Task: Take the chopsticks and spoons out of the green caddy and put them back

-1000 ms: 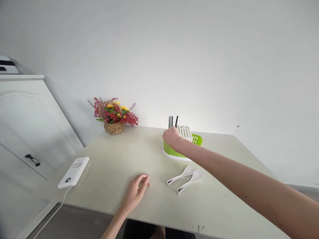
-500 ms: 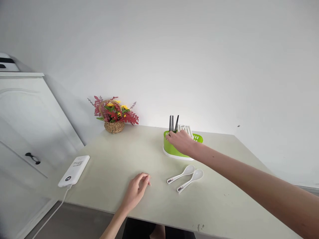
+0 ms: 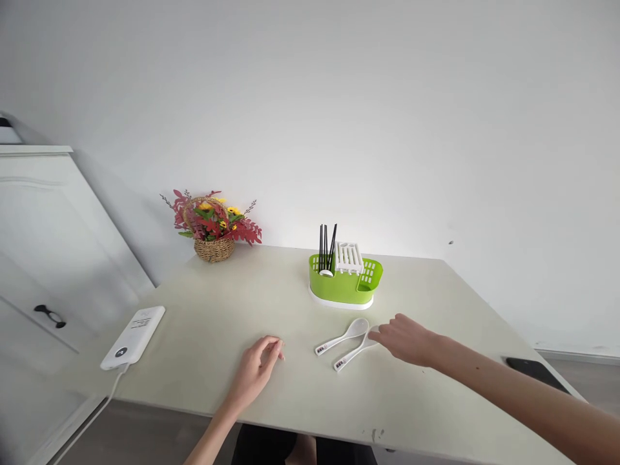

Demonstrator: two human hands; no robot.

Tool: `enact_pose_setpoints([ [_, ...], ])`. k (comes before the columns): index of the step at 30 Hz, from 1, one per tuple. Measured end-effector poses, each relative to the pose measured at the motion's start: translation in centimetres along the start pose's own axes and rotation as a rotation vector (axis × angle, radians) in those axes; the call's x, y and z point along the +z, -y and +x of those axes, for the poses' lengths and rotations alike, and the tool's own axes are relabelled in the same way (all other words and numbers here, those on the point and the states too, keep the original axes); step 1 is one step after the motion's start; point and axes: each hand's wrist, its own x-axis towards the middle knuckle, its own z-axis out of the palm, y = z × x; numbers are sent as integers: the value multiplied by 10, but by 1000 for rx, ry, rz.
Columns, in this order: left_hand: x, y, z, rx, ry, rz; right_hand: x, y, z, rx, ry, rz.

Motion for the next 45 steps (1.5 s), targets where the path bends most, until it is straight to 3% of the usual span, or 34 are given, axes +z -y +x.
enact_pose_setpoints([
  [3, 0, -1, 1, -5, -3, 9, 23, 10, -6, 33, -14, -18],
  [6, 0, -3, 2, -15, 5, 10, 29, 24, -2, 31, -14, -24],
  [10, -1, -4, 3, -7, 4, 22, 25, 35, 5, 59, -22, -21],
  [18, -1, -2, 4, -11, 13, 22, 27, 28, 3, 141, -9, -25],
  [26, -1, -3, 4, -18, 20, 21, 22, 51, -1, 134, -8, -28],
  [33, -1, -1, 3, -8, 6, 21, 25, 33, -5, 236, 41, 4],
  [45, -1, -3, 2, -2, 8, 14, 4, 40, -9, 124, 18, 133],
])
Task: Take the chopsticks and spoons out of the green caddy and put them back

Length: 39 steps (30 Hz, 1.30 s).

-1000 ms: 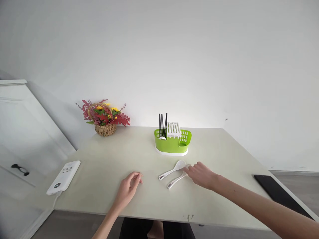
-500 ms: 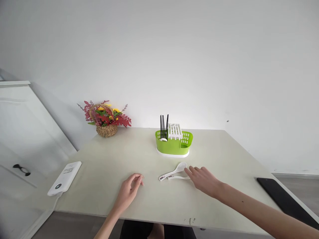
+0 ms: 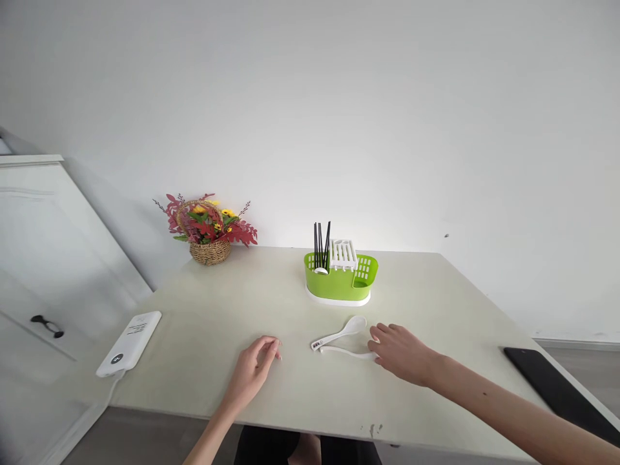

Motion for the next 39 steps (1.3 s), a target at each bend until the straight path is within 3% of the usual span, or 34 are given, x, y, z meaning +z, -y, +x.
enact_pose_setpoints([
  [3, 0, -1, 0, -4, 2, -5, -14, 2, 0, 2, 84, 52],
  [5, 0, -1, -1, -10, 1, -6, -28, 4, -1, 12, 113, 221],
  [10, 1, -2, -1, -5, -1, 9, -68, 26, 16, 48, 139, 1101],
  [17, 2, -2, 0, -36, 7, 9, -102, 92, 89, 281, -299, 2049],
  [21, 2, -1, 0, -56, 9, -5, -122, 111, 130, 423, -546, 2502],
  [24, 3, 0, 0, -67, 7, -15, -131, 113, 155, 506, -725, 2645],
  [28, 3, 1, -1, -61, 3, -16, -134, 106, 177, 579, -829, 2700],
  [39, 4, -1, -1, -78, 11, -7, -136, 84, 206, 716, -845, 2819],
])
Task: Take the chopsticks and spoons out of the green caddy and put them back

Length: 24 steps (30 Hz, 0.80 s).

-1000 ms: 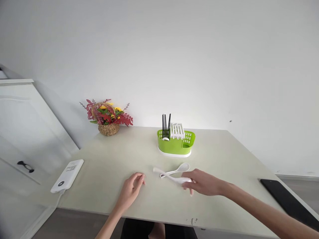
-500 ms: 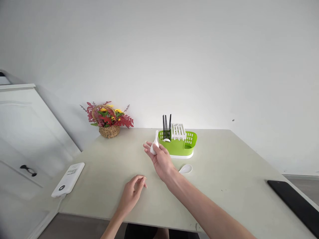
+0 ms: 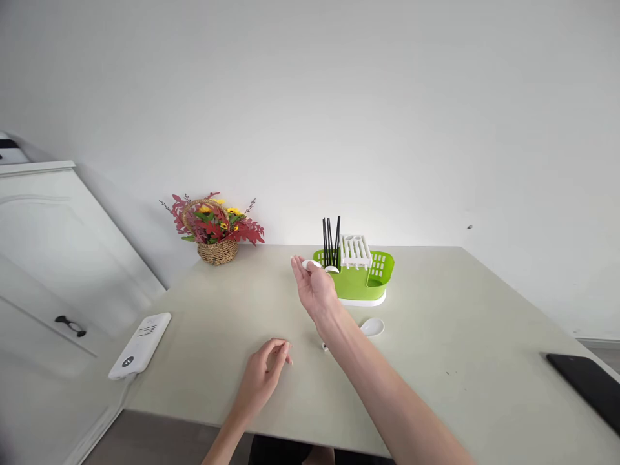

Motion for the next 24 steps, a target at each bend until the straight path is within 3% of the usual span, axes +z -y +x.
enact_pose_setpoints([
  [8, 0, -3, 1, -3, -18, 11, -13, 1, 23, -44, -12, -6],
  [15, 0, -7, 1, -9, -26, 19, -30, 1, 17, -92, 55, -110],
  [20, -1, -8, 1, -14, -22, 0, -76, 15, -5, -149, 38, -283],
  [24, -1, -7, 1, -14, -5, -20, -129, 51, -23, -254, -31, -486],
])
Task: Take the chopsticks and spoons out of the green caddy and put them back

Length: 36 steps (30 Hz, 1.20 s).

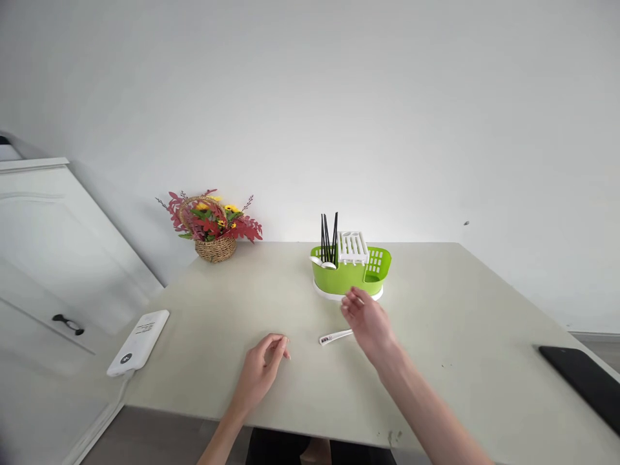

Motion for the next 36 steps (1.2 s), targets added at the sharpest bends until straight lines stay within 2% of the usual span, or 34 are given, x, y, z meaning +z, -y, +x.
enact_pose_setpoints([
  [3, 0, 2, 1, 6, 6, -2, -53, 11, 2, -125, -125, -186],
  [4, 1, 2, 1, 9, 6, 3, -69, 13, 5, -168, -175, -308],
  [5, 1, 2, 1, 11, 5, 11, -84, 14, 7, -232, -212, -664],
  [6, 1, 2, 1, 13, 3, 20, -96, 13, 9, -239, -210, -919],
  [7, 1, 2, 2, 14, 1, 29, -105, 11, 11, -231, -195, -1059],
  [9, 0, 1, 2, 23, -4, 43, -114, 5, 13, -189, -127, -1217],
  [12, 0, 0, 3, 39, -4, 55, -108, -9, 12, -168, -42, -1299],
  [18, 3, -4, 4, 41, -5, 64, -64, -43, -5, -238, 97, -1387],
  [22, 9, -23, 8, 162, 117, 192, -35, -52, -27, -305, 270, -1334],
  [25, 13, -46, 13, 226, 248, 357, -18, -38, -45, -403, 345, -1295],
  [29, 17, -78, 22, 183, 329, 427, -5, -5, -62, -503, 383, -1218],
  [33, 18, -102, 33, 196, 379, 254, -4, 22, -74, -491, 442, -1065],
  [36, 9, -115, 47, 190, 388, 97, -15, 37, -77, -483, 483, -958],
])
